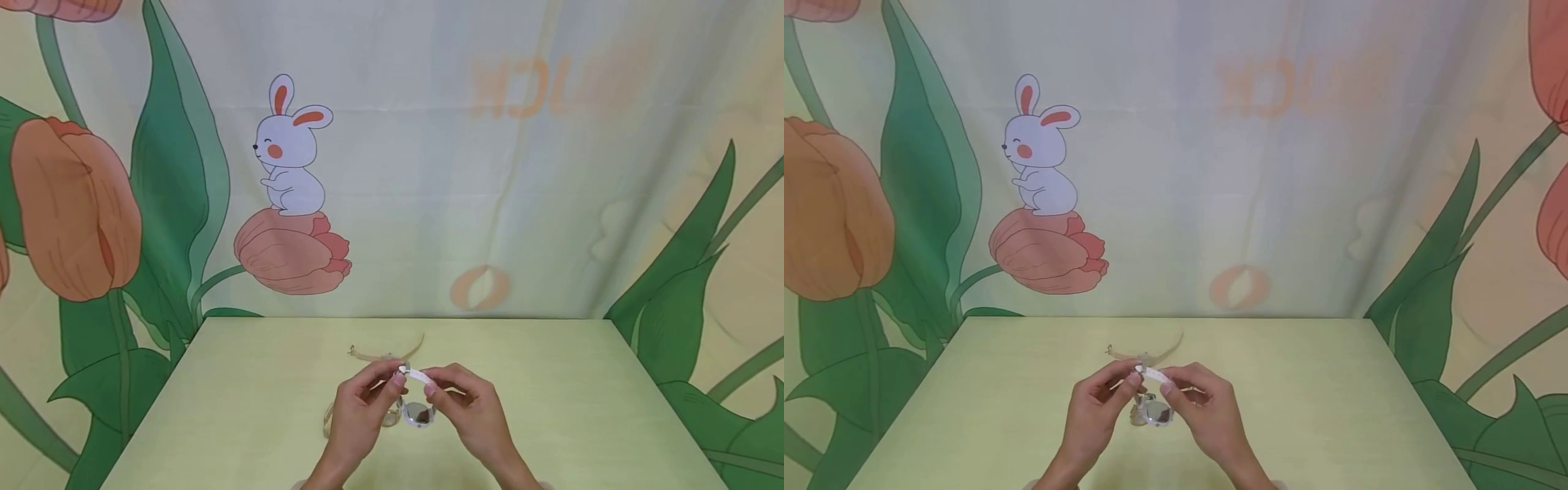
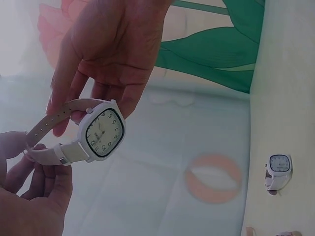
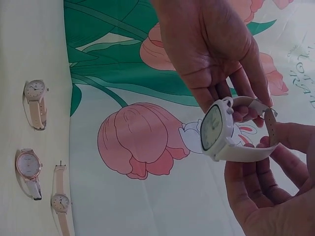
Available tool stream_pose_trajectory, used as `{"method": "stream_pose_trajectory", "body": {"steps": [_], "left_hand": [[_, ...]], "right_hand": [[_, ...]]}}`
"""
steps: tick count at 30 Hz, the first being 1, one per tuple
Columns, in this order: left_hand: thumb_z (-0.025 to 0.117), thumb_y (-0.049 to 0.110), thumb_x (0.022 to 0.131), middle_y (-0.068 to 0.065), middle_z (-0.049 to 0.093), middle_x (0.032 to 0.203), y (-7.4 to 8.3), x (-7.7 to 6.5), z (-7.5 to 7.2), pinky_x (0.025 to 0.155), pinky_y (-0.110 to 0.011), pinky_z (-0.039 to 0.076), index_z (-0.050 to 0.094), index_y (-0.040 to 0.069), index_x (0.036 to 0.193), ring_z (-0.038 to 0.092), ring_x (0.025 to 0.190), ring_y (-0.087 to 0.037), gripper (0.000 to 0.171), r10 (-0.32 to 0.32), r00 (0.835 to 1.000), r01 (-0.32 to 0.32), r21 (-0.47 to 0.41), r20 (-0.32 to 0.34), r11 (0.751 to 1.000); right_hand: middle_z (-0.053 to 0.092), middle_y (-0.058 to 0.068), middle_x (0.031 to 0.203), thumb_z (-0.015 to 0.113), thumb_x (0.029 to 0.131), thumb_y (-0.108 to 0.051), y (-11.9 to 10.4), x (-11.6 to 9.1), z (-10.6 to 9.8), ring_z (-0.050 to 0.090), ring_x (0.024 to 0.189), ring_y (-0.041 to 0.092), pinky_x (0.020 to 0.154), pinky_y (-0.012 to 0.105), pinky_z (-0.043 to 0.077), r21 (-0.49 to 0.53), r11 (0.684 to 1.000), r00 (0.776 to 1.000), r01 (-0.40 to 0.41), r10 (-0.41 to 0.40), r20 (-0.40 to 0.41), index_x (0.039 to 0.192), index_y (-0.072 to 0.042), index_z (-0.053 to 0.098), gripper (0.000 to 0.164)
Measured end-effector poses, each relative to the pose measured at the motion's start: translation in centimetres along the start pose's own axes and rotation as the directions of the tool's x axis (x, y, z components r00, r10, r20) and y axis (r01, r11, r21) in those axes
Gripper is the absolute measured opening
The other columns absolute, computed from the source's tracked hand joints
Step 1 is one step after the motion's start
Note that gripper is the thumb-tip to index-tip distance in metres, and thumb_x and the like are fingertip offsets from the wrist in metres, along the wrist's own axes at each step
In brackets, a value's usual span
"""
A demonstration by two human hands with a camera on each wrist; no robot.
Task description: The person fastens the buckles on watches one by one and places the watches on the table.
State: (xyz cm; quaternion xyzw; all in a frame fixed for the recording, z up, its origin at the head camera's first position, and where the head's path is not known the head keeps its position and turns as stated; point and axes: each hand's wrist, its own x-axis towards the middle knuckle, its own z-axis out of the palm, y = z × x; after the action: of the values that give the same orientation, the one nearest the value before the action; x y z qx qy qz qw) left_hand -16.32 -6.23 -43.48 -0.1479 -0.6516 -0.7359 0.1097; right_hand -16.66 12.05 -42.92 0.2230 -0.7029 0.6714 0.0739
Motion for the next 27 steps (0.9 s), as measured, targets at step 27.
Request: {"method": "stream_pose_trajectory", "body": {"steps": [27], "left_hand": [[0.066, 0.011, 0.094, -0.01, 0.067, 0.092, 0.02, 0.11, 0.49, 0.071, -0.02, 0.054, 0.07, 0.001, 0.108, 0.06, 0.075, -0.006, 0.017, 0.008, 1.0, -0.006, 0.05, -0.027, 0.999]], "right_hand": [[0.069, 0.014, 0.093, 0.076, 0.085, -0.01, 0.56, -0.23, -0.6, 0.067, 0.086, 0.012, 0.081, 0.026, 0.057, -0.063, 0.997, 0.996, -0.046, 0.051, 0.079, 0.11, -0.006, 0.066, 0.027]]}}
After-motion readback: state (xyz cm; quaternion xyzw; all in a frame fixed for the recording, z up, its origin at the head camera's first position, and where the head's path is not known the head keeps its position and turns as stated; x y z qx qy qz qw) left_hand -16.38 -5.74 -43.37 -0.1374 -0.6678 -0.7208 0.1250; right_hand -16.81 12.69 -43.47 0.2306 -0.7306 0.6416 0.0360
